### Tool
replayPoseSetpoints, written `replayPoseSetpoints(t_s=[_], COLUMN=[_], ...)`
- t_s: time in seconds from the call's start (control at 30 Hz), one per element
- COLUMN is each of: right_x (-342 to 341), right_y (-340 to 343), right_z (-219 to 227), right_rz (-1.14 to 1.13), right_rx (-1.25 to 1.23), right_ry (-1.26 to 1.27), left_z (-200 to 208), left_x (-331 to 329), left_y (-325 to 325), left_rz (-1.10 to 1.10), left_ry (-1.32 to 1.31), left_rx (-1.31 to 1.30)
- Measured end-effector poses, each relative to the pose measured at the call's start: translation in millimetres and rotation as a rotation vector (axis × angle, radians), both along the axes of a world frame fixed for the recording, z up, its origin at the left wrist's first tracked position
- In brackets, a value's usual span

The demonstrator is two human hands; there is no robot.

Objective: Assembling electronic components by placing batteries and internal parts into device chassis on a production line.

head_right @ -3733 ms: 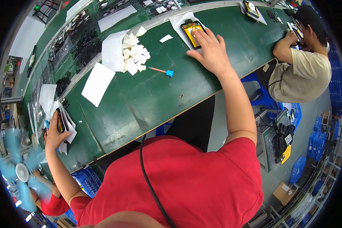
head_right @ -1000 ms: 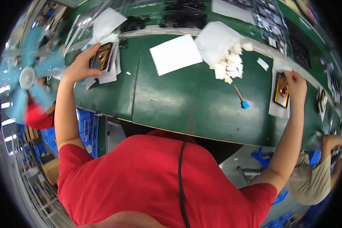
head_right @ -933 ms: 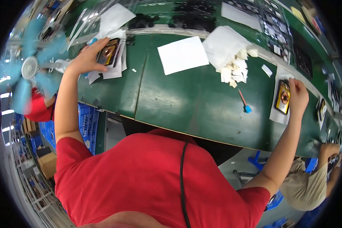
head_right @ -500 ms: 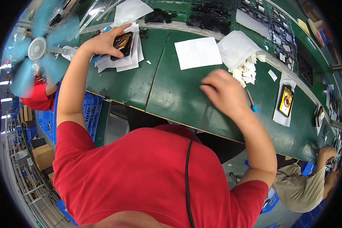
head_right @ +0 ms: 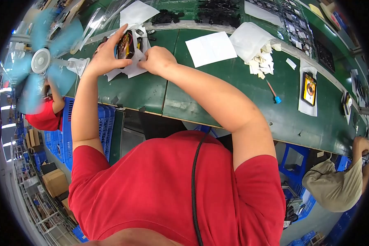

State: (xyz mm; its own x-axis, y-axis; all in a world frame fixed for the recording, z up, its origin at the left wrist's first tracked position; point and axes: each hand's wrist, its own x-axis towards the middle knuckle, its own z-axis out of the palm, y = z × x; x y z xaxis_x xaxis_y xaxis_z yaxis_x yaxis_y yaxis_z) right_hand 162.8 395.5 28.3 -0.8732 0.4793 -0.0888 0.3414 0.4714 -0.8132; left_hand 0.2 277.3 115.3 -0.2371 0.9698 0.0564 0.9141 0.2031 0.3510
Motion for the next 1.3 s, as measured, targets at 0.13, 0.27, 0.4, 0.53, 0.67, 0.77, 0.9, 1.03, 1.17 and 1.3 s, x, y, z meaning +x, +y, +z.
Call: replayPoseSetpoints(t_s=[0.13, 0.27, 0.4, 0.53, 0.67, 0.77, 0.9, 1.03, 1.17, 1.3], right_x=[15, 107, 183, 210, 240, 261, 271, 270, 250, 235], right_y=[8, 33, 34, 5, 11, 18, 17, 12, 19, 30], right_z=[-7, 16, 21, 19, 6, -6, 16, 14, 10, 4], right_rz=[0.039, 0.124, 0.088, 0.002, -0.243, -0.318, -0.372, -0.412, -0.388, -0.393], right_rx=[-0.213, -0.607, -0.639, -0.801, -0.765, -0.569, -0.284, 0.363, 0.539, 0.613], right_ry=[0.181, 0.047, 0.088, 0.305, 0.256, 0.199, -0.057, 0.032, 0.060, -0.054], left_z=[17, 25, -4, -36, -47, -49, -62, -62, -66, -66], left_x=[15, 49, 111, 170, 204, 202, 176, 165, 164, 168], left_y=[-10, -17, -3, 22, 39, 46, 46, 38, 33, 42], left_rz=[-0.024, -0.135, -0.127, -0.057, -0.055, -0.040, 0.071, 0.184, 0.135, -0.201], left_ry=[-0.095, -0.081, 0.009, -0.171, -0.372, -0.555, -0.926, -1.153, -0.671, -0.183], left_rx=[0.160, 0.209, 0.154, 0.108, 0.009, -0.020, -0.091, -0.201, -0.237, 0.185])
